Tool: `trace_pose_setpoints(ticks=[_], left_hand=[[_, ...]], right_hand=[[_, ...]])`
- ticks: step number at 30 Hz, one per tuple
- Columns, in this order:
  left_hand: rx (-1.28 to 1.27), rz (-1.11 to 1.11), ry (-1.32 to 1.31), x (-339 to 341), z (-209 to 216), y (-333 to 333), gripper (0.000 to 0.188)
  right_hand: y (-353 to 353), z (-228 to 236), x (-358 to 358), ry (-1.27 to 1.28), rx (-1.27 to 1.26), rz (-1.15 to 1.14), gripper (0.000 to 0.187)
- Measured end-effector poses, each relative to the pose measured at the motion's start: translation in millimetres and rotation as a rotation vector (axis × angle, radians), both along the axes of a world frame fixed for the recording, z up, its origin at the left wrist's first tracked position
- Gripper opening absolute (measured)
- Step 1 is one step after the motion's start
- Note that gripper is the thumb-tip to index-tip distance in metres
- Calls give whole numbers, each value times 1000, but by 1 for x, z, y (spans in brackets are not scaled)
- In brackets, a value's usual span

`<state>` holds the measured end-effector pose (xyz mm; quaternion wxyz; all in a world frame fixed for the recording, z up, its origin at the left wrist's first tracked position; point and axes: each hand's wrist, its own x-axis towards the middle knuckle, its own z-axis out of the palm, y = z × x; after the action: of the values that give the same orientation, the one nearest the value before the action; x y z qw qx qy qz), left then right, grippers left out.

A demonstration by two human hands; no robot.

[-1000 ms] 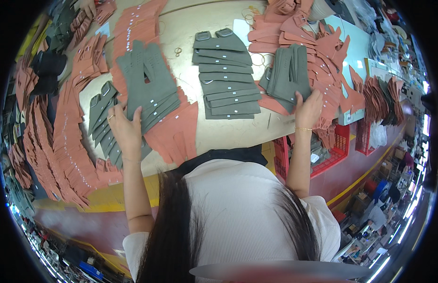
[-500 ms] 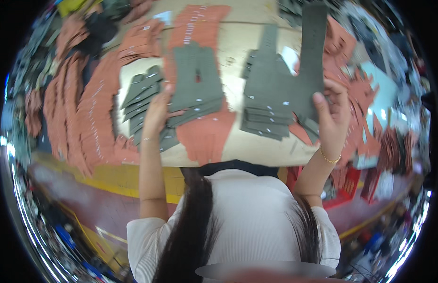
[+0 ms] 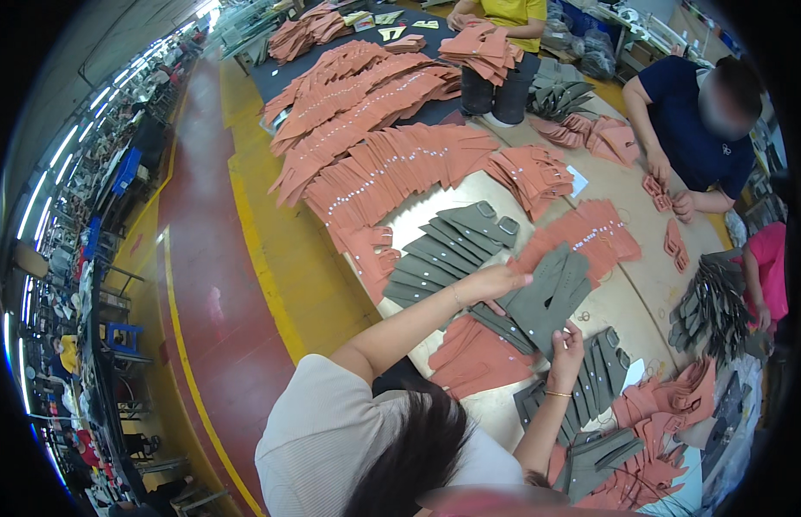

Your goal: The person sorts and stacks olive-green and pink fabric pieces with metal buckles on a worktable. They repeatedly pick up, align, and place the pieces into neat piles, occasionally moving stacks to different positions on the table.

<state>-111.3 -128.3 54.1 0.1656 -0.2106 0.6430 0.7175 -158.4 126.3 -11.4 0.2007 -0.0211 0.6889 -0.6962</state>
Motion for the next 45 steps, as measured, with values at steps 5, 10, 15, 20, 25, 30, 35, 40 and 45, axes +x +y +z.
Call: trace_pose_setpoints(ticks=[5,10,15,20,25,30,35,40,45], left_hand=[[-139,-87,34,0,5,-1,54],[-119,-15,-33,2,6,-3,44],[-164,-12,-76,-3,19,5,36],[-205,-47,-93,-5,22,9,35],[-277,-51,-73,-1,20,8,36],[-289,-80,-17,-6,21,15,38],[-330,-226,44,-22,9,8,37],[-378,-220,-54,-31,-5,-2,32],[-450,-196,-6,-32,-5,1,18]], right_hand=[[-7,9,3,54,89,-26,38],[-5,9,-5,261,219,35,38],[-11,20,-5,195,360,12,33],[-14,31,-3,199,379,-1,33],[-23,24,-3,247,302,-84,30],[-33,28,0,309,453,-46,31],[-44,43,3,739,665,-205,34],[-79,39,7,942,602,-159,24],[-91,26,16,930,732,-140,20]])
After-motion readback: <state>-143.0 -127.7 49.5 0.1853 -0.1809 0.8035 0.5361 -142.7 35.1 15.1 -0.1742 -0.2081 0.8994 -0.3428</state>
